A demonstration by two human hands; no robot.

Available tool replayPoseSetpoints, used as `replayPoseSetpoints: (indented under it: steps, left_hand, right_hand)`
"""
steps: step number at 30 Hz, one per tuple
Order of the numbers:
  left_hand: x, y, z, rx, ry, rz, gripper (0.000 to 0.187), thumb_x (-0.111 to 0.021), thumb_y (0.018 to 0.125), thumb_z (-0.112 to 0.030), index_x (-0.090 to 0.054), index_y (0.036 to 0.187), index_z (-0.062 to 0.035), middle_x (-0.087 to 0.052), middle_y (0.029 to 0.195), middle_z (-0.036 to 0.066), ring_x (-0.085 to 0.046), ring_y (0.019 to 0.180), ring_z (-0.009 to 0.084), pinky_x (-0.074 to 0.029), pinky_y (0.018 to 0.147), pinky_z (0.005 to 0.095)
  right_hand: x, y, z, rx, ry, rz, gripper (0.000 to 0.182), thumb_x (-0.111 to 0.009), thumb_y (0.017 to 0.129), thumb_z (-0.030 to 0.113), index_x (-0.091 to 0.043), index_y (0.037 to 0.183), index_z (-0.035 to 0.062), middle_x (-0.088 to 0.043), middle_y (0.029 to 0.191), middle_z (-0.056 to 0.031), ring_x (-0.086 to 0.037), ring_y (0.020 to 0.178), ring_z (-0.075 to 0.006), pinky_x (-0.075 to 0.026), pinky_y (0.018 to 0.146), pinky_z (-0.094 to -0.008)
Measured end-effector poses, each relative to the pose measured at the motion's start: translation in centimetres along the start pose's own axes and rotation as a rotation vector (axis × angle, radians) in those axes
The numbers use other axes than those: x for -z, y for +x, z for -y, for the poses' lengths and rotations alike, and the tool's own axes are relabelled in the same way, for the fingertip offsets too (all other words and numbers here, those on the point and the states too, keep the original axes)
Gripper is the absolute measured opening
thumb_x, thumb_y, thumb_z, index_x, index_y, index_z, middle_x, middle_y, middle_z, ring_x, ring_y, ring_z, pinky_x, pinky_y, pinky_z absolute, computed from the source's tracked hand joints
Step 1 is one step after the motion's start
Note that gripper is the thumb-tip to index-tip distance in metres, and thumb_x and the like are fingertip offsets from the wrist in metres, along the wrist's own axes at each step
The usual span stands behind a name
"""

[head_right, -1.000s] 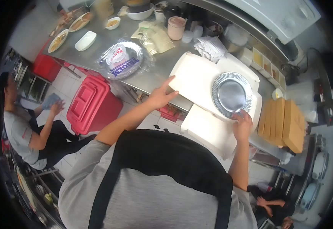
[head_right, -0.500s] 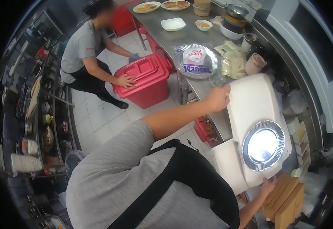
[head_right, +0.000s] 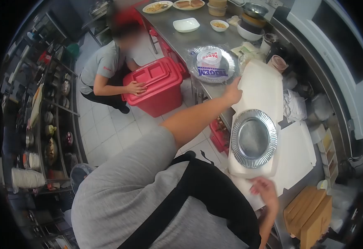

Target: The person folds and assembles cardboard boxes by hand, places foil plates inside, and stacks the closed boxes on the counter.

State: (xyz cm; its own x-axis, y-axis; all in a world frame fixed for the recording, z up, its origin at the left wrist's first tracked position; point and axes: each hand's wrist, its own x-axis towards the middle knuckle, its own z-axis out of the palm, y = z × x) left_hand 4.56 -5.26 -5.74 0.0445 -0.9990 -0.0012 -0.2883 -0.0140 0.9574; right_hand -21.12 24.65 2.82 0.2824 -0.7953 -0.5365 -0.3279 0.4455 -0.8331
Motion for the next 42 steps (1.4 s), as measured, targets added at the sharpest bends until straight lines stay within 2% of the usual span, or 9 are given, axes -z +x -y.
replayPoseSetpoints:
  steps: [3, 7, 14, 17, 24, 27, 30, 34, 42]
  left_hand:
    - [1.1, -0.2, -1.2, 0.161, 0.052, 0.083, 0.067, -0.057, 0.083, -0.003, -0.033, 0.145, -0.0105, -0.055, 0.127, 0.027, -0.055, 0.118, 0.0397, -0.043, 0.1, 0.0424]
    - [-1.6, 2.3, 1.8, 0.011, -0.006, 0.103, 0.065, -0.059, 0.083, -0.008, -0.036, 0.143, -0.0111, -0.058, 0.124, 0.026, -0.056, 0.114, 0.0395, -0.044, 0.098, 0.0436]
    - [-0.7, 0.6, -1.0, 0.012, -0.006, 0.115, 0.062, -0.064, 0.08, -0.014, -0.044, 0.138, -0.0103, -0.058, 0.123, 0.025, -0.056, 0.112, 0.0407, -0.044, 0.097, 0.0459]
    - [-1.1, -1.2, 1.8, -0.106, 0.017, -0.014, 0.063, -0.065, 0.077, -0.014, -0.045, 0.137, -0.0096, -0.058, 0.123, 0.024, -0.054, 0.114, 0.0416, -0.044, 0.097, 0.0462]
    - [0.0, -2.0, 1.8, -0.304, 0.052, 0.103, 0.064, -0.06, 0.076, -0.011, -0.043, 0.138, -0.0081, -0.059, 0.118, 0.022, -0.048, 0.116, 0.0412, -0.039, 0.103, 0.0462]
    - [0.1, -2.6, 1.8, -0.3, 0.101, 0.069, 0.062, -0.058, 0.077, -0.011, -0.043, 0.137, -0.0057, -0.059, 0.119, 0.021, -0.048, 0.115, 0.0404, -0.038, 0.104, 0.0461]
    - [-0.9, -2.0, 3.1, -0.302, 0.154, 0.055, 0.061, -0.056, 0.078, -0.009, -0.042, 0.137, -0.0028, -0.058, 0.12, 0.022, -0.049, 0.116, 0.04, -0.036, 0.106, 0.0458]
    - [-1.4, -1.9, 3.6, -0.388, 0.223, 0.051, 0.06, -0.055, 0.077, -0.008, -0.041, 0.136, -0.0016, -0.057, 0.122, 0.023, -0.05, 0.117, 0.0391, -0.033, 0.109, 0.0449]
    - [-0.7, -2.3, 2.4, -0.38, 0.19, 0.071, 0.061, -0.055, 0.076, -0.008, -0.042, 0.135, -0.0029, -0.056, 0.122, 0.023, -0.051, 0.115, 0.0379, -0.031, 0.11, 0.0457]
  right_hand:
    - [2.7, 6.0, 3.0, 0.357, -0.408, -0.481, 0.026, -0.057, 0.093, 0.013, -0.062, 0.112, -0.0034, -0.067, 0.095, -0.0081, -0.062, 0.084, -0.0146, -0.05, 0.074, -0.0265]
    - [5.7, 15.3, 5.6, 0.575, -0.808, -0.536, 0.061, -0.067, 0.082, 0.015, -0.044, 0.138, 0.0032, -0.049, 0.135, -0.0204, -0.046, 0.125, -0.0366, -0.034, 0.107, -0.0439]
    - [6.7, 19.1, 3.6, 0.315, -1.358, -0.686, 0.066, -0.072, 0.077, 0.034, -0.048, 0.137, 0.0203, -0.058, 0.108, -0.0118, -0.055, 0.103, -0.0301, -0.037, 0.093, -0.0496]
    - [7.2, 19.0, 3.0, 0.192, -1.261, -0.675, 0.052, -0.07, 0.079, 0.028, -0.057, 0.129, 0.0189, -0.06, 0.108, -0.0117, -0.055, 0.103, -0.0297, -0.036, 0.094, -0.0492]
    - [7.8, 15.6, 1.6, 0.665, -1.008, -0.713, 0.043, -0.059, 0.084, 0.005, -0.061, 0.126, 0.0101, -0.058, 0.111, -0.0151, -0.054, 0.108, -0.032, -0.043, 0.097, -0.0403]
    - [11.2, 15.0, -3.3, 0.491, -0.499, -1.066, 0.034, -0.054, 0.087, 0.005, -0.06, 0.12, 0.0001, -0.059, 0.116, -0.0172, -0.054, 0.111, -0.0337, -0.043, 0.098, -0.0426]
    - [14.5, 14.0, -10.7, 0.393, -0.917, -1.056, 0.031, -0.053, 0.09, 0.005, -0.059, 0.119, -0.0023, -0.059, 0.118, -0.0174, -0.055, 0.112, -0.0311, -0.043, 0.1, -0.04]
    - [14.2, 14.1, -11.8, 0.492, -0.391, -1.095, 0.029, -0.053, 0.09, 0.005, -0.059, 0.118, -0.0027, -0.059, 0.119, -0.0177, -0.056, 0.111, -0.0311, -0.042, 0.1, -0.0387]
    - [13.3, 14.0, -10.7, 0.377, -0.465, -1.112, 0.029, -0.053, 0.089, 0.003, -0.059, 0.117, -0.0028, -0.059, 0.116, -0.0175, -0.055, 0.11, -0.0318, -0.043, 0.098, -0.0396]
